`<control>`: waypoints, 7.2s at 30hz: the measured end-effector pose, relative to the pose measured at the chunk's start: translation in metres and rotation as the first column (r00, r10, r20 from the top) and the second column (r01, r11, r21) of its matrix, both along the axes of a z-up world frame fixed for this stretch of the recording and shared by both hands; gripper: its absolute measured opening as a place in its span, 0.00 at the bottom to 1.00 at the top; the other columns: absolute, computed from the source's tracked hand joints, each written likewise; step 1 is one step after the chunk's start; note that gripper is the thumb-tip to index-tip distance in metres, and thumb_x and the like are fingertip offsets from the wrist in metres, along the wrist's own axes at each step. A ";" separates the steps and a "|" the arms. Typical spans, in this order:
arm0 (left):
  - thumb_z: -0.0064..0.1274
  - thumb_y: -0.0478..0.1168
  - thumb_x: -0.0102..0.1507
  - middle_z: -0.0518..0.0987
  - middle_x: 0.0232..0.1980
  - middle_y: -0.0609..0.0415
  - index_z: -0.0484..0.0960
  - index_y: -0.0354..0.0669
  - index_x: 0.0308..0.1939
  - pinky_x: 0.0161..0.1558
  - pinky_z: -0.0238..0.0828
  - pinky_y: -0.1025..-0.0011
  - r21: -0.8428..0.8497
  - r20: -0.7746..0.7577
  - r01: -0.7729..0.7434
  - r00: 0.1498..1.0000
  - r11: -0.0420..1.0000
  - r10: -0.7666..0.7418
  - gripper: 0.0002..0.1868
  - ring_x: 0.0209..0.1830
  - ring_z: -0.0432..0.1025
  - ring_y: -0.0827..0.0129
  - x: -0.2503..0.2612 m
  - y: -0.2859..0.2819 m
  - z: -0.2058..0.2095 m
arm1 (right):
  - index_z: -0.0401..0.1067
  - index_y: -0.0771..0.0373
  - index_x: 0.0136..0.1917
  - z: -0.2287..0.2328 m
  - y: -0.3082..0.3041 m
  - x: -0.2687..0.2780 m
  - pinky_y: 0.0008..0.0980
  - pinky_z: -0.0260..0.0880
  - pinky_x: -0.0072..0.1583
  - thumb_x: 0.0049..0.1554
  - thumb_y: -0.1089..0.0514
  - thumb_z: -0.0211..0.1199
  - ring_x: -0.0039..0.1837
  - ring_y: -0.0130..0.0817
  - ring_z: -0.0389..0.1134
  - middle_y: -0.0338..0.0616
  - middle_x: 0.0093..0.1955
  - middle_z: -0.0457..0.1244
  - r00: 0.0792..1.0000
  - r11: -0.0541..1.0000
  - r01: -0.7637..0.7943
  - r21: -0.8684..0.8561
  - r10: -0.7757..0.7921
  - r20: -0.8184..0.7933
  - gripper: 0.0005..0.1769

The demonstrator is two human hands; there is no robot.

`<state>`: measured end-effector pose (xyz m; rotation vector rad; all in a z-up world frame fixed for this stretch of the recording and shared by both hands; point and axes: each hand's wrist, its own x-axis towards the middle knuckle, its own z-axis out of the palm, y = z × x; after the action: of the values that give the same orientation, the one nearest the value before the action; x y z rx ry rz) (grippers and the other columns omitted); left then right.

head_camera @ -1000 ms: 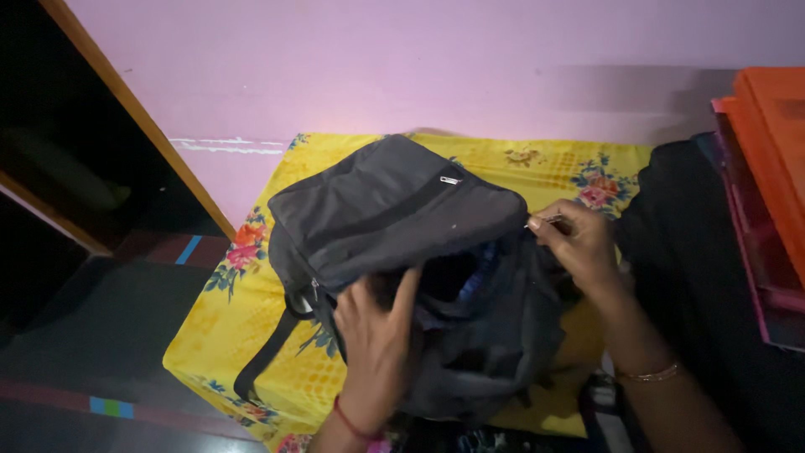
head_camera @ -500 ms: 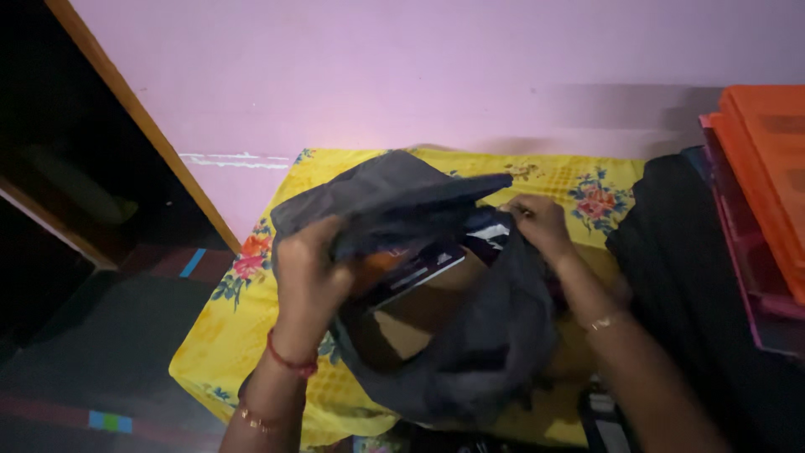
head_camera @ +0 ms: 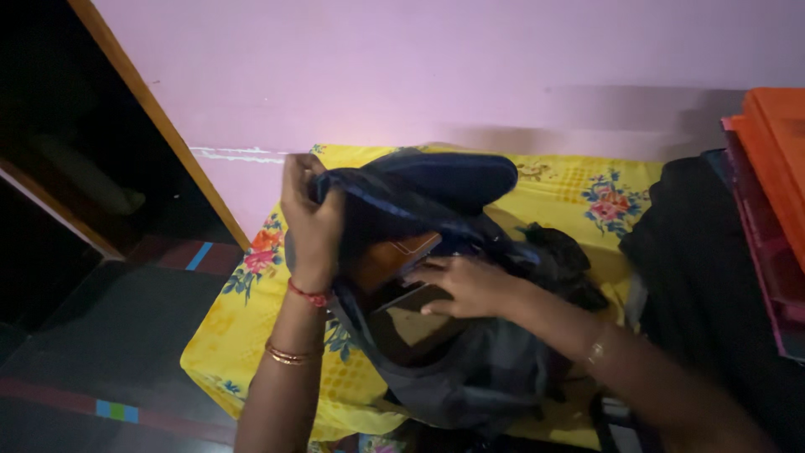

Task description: The person removes several books and a folder from a gray backpack before placing a camouflage pouch, a piece of paper, and a pen into its compartments by hand.

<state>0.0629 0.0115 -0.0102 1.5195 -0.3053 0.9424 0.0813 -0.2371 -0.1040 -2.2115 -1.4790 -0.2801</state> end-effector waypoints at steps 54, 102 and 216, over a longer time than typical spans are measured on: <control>0.59 0.32 0.58 0.78 0.38 0.41 0.72 0.36 0.48 0.42 0.72 0.64 0.293 0.019 -0.333 0.939 0.896 0.343 0.17 0.37 0.76 0.52 0.009 0.037 -0.045 | 0.74 0.67 0.53 -0.053 0.036 0.067 0.37 0.75 0.50 0.62 0.58 0.54 0.40 0.41 0.73 0.55 0.37 0.68 0.573 0.907 0.194 -0.374 0.204 0.793 0.13; 0.60 0.32 0.58 0.81 0.42 0.38 0.73 0.39 0.55 0.38 0.73 0.53 0.614 0.019 -0.281 0.939 0.737 0.342 0.22 0.40 0.77 0.40 -0.051 0.007 -0.066 | 0.74 0.72 0.64 -0.016 -0.216 -0.185 0.54 0.59 0.68 0.54 0.61 0.53 0.70 0.54 0.66 0.63 0.66 0.69 0.979 0.979 0.202 0.020 -0.202 0.011 0.27; 0.35 0.43 0.74 0.74 0.67 0.60 0.63 0.51 0.76 0.66 0.59 0.77 0.255 -0.267 0.492 0.863 0.832 -0.428 0.25 0.65 0.68 0.77 0.030 0.049 -0.018 | 0.75 0.60 0.51 0.082 -0.210 -0.153 0.48 0.68 0.57 0.54 0.63 0.56 0.56 0.41 0.70 0.43 0.52 0.70 0.411 0.625 0.628 0.464 -0.773 0.483 0.12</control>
<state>0.0931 0.0602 -0.0284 1.7088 -0.6727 0.3571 -0.0722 -0.4474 -0.0217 -2.5488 -0.5445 -1.5674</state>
